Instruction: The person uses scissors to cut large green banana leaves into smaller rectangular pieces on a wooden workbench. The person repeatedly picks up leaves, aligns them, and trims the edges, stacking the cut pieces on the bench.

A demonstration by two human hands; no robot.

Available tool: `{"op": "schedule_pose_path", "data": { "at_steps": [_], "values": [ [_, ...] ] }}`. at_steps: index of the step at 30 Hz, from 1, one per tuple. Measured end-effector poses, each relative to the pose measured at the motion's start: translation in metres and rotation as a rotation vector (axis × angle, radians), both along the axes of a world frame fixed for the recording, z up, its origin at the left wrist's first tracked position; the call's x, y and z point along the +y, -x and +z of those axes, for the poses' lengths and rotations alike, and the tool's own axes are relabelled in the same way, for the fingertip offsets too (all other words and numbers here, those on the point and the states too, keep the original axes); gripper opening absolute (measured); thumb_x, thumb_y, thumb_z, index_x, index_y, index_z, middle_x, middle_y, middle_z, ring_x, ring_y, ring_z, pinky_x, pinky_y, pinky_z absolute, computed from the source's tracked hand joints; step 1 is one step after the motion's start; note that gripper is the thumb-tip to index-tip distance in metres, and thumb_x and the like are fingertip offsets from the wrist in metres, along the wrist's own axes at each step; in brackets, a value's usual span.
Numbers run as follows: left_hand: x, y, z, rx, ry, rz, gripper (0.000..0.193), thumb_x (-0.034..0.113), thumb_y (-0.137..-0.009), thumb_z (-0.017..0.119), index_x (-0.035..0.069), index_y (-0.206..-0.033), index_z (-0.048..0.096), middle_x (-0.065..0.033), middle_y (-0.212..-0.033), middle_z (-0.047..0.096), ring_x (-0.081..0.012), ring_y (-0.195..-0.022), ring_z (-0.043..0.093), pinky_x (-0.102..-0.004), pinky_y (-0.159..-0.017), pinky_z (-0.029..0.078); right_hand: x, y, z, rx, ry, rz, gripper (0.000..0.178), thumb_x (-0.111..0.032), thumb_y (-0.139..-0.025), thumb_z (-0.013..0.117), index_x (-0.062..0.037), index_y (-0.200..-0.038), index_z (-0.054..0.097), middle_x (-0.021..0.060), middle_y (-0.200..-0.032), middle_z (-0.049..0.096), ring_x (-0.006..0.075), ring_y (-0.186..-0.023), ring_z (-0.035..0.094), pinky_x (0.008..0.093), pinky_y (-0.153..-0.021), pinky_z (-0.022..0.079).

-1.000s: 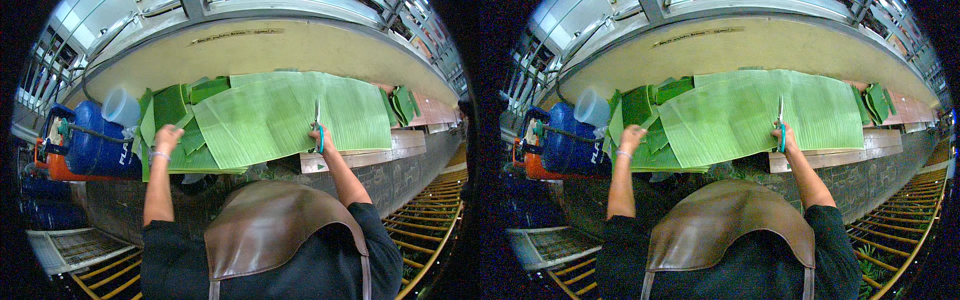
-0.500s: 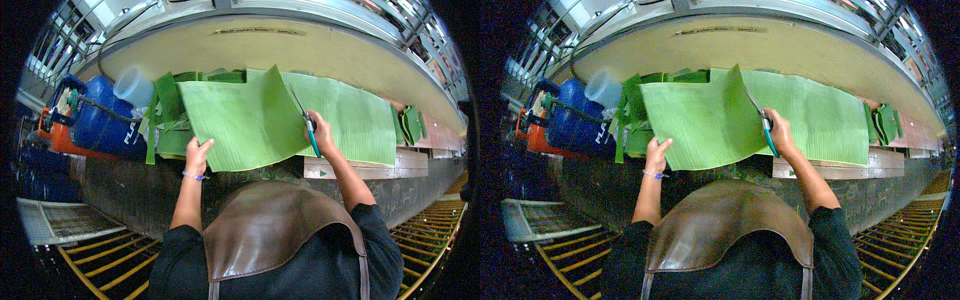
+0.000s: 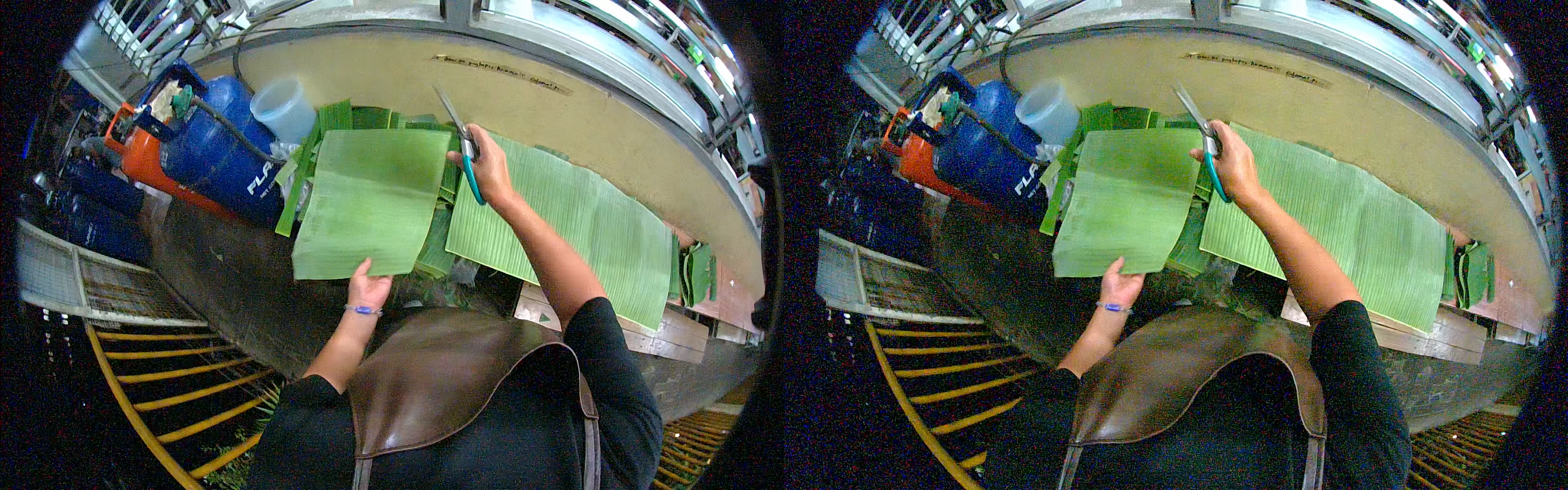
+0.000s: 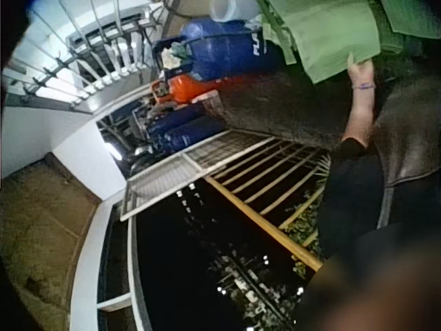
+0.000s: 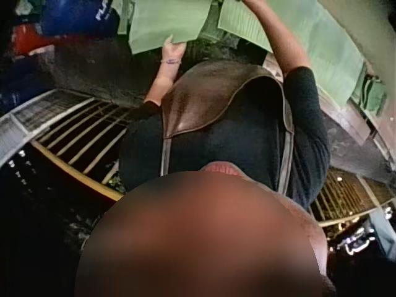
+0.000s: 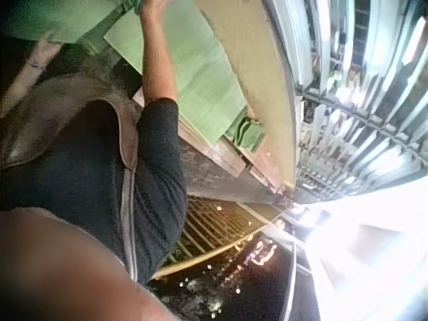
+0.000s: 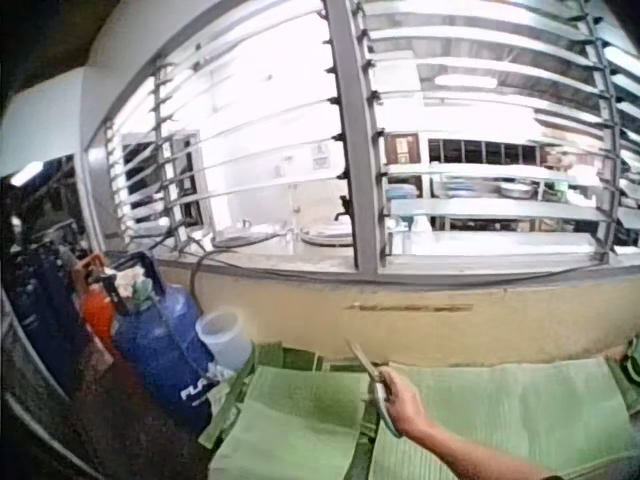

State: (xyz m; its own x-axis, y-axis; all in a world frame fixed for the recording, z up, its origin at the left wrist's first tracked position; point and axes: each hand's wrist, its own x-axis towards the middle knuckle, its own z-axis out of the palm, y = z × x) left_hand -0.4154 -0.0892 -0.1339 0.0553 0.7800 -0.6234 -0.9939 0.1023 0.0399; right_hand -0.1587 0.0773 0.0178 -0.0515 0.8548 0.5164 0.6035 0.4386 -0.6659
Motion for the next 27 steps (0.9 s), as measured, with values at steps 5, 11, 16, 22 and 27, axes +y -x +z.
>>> {"op": "schedule_pose_path", "data": {
  "at_steps": [5, 11, 16, 22, 27],
  "values": [
    [0.004, -0.056, -0.003, -0.052, -0.065, -0.163, 0.031, 0.017, -0.094, 0.052, -0.001, -0.117, 0.044, -0.0179, -0.115, 0.053, -0.0306, -0.108, 0.052, -0.0460, -0.096, 0.046, -0.068, -0.016, -0.057, 0.168, 0.521, 0.064, 0.055, -0.045, -0.079, 0.070, -0.0005, -0.108, 0.053, 0.0110, -0.072, 0.057, 0.0197, -0.066, 0.057, 0.0379, -0.061, 0.048],
    [0.024, -0.091, -0.003, 0.003, -0.032, -0.226, 0.034, 0.029, -0.093, 0.055, 0.001, -0.110, 0.047, -0.0194, -0.108, 0.057, -0.0284, -0.100, 0.056, -0.0404, -0.090, 0.049, -0.136, -0.039, -0.106, 0.432, 1.118, 0.237, 0.059, -0.059, -0.087, 0.052, -0.0035, -0.104, 0.047, 0.0058, -0.071, 0.055, 0.0173, -0.058, 0.056, 0.0312, -0.053, 0.048],
    [0.035, -0.104, -0.011, 0.136, -0.014, -0.260, 0.031, 0.027, -0.093, 0.054, -0.001, -0.105, 0.046, -0.0201, -0.099, 0.060, -0.0281, -0.091, 0.060, -0.0377, -0.084, 0.052, -0.156, -0.031, -0.114, 0.514, 1.300, 0.303, 0.062, -0.062, -0.086, 0.050, -0.0045, -0.109, 0.046, 0.0060, -0.077, 0.053, 0.0169, -0.064, 0.056, 0.0310, -0.055, 0.048],
    [0.036, -0.112, -0.012, 0.218, 0.051, -0.295, 0.032, 0.026, -0.093, 0.055, 0.000, -0.109, 0.047, -0.0183, -0.101, 0.060, -0.0272, -0.095, 0.058, -0.0388, -0.086, 0.051, -0.156, 0.000, -0.112, 0.505, 1.212, 0.346, 0.061, -0.062, -0.088, 0.045, -0.0035, -0.104, 0.043, 0.0053, -0.074, 0.050, 0.0145, -0.061, 0.051, 0.0299, -0.053, 0.046],
    [0.039, -0.112, -0.019, 0.196, 0.049, -0.312, 0.038, 0.029, -0.094, 0.053, -0.004, -0.110, 0.048, -0.0183, -0.103, 0.059, -0.0280, -0.096, 0.058, -0.0388, -0.088, 0.049, -0.160, 0.006, -0.107, 0.485, 1.109, 0.313, 0.058, -0.060, -0.090, 0.043, -0.0027, -0.100, 0.044, 0.0048, -0.074, 0.048, 0.0143, -0.060, 0.050, 0.0299, -0.053, 0.045]
  ]
}}
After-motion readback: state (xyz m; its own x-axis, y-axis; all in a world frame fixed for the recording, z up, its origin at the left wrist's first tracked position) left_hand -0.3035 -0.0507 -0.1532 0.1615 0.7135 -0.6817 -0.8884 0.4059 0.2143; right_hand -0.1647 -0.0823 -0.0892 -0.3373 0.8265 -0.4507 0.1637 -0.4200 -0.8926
